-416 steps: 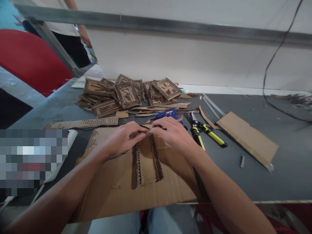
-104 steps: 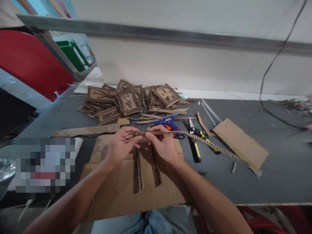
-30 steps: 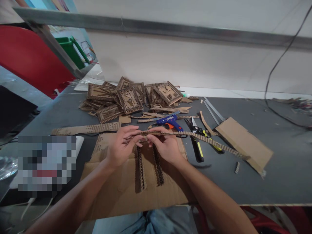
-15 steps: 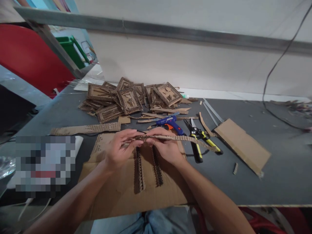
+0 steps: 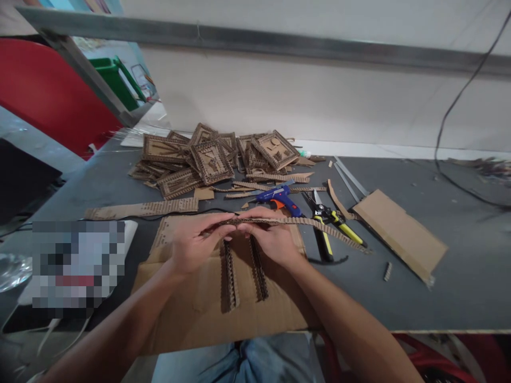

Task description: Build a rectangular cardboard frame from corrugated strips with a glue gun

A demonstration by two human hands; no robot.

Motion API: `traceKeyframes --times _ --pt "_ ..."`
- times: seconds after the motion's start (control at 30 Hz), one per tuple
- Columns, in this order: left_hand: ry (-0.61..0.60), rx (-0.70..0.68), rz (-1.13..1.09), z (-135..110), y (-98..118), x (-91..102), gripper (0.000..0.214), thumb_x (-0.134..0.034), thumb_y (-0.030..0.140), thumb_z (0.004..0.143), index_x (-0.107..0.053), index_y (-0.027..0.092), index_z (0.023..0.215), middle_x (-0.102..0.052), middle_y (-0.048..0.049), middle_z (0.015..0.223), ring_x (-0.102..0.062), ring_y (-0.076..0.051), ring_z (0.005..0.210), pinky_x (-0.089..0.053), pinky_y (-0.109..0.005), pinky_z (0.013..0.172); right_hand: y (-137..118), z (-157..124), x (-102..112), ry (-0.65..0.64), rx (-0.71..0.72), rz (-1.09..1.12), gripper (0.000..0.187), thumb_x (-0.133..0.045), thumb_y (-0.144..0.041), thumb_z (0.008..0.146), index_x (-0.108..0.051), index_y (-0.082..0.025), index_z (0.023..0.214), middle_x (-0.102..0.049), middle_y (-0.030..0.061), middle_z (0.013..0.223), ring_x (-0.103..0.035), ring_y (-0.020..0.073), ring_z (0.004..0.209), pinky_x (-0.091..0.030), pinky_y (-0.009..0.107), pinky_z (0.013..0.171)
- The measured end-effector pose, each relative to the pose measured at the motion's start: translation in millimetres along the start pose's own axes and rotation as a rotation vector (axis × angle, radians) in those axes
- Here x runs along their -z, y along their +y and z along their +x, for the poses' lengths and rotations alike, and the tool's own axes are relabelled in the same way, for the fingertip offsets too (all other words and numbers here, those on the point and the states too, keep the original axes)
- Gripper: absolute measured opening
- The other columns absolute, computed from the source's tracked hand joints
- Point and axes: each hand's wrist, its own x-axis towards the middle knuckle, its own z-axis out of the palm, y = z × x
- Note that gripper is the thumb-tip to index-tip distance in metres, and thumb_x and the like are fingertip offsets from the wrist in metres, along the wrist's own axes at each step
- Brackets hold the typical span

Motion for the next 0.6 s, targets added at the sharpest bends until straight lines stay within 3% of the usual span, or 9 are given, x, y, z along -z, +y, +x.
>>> traceKeyframes --times 0.2,0.4,0.5,0.6 --pt "-0.069 0.388 -0.353 6 4 -3.0 0.031 -0.077 0.035 0.085 -0.079 0.015 0.109 -0.082 -0.0072 0.091 -0.079 -0.022 0.077 -0.067 -0.029 0.068 -2 -1 -4 0.034 -0.135 0.005 0.011 -0.077 -0.031 0.079 -0.077 -0.022 0.084 -0.074 -0.0001 0.075 -0.063 0.0138 0.059 -0.054 0.027 0.057" --pt "-0.074 0.591 -0.553 16 2 1.6 0.037 -0.09 0.04 0.069 -0.081 0.013 0.093 -0.08 -0.0073 0.074 -0.077 -0.019 0.067 -0.064 -0.025 0.063 -4 1 -9 -0.051 -0.238 -0.08 0.029 -0.069 -0.043 0.086 -0.07 -0.019 0.07 -0.066 -0.0001 0.06 -0.058 0.0137 0.055 -0.049 0.027 0.054" --pt "-0.049 0.662 -0.621 19 0 3.9 0.037 -0.093 0.04 0.064 -0.08 0.013 0.087 -0.079 -0.0071 0.072 -0.076 -0.016 0.063 -0.061 -0.02 0.06 -9 3 0 -0.091 -0.277 -0.185 0.03 -0.068 -0.048 0.087 -0.073 -0.018 0.084 -0.072 0.003 0.072 -0.064 0.016 0.064 -0.053 0.029 0.062" --pt "-0.043 0.7 -0.678 20 -2 5.7 0.035 -0.093 0.039 0.066 -0.079 0.014 0.085 -0.081 -0.0075 0.079 -0.074 -0.013 0.063 -0.058 -0.017 0.058 -15 -5 30 -0.077 -0.295 -0.43 0.038 -0.066 -0.05 0.087 -0.072 -0.018 0.107 -0.076 0.0084 0.094 -0.069 0.0199 0.074 -0.056 0.034 0.071"
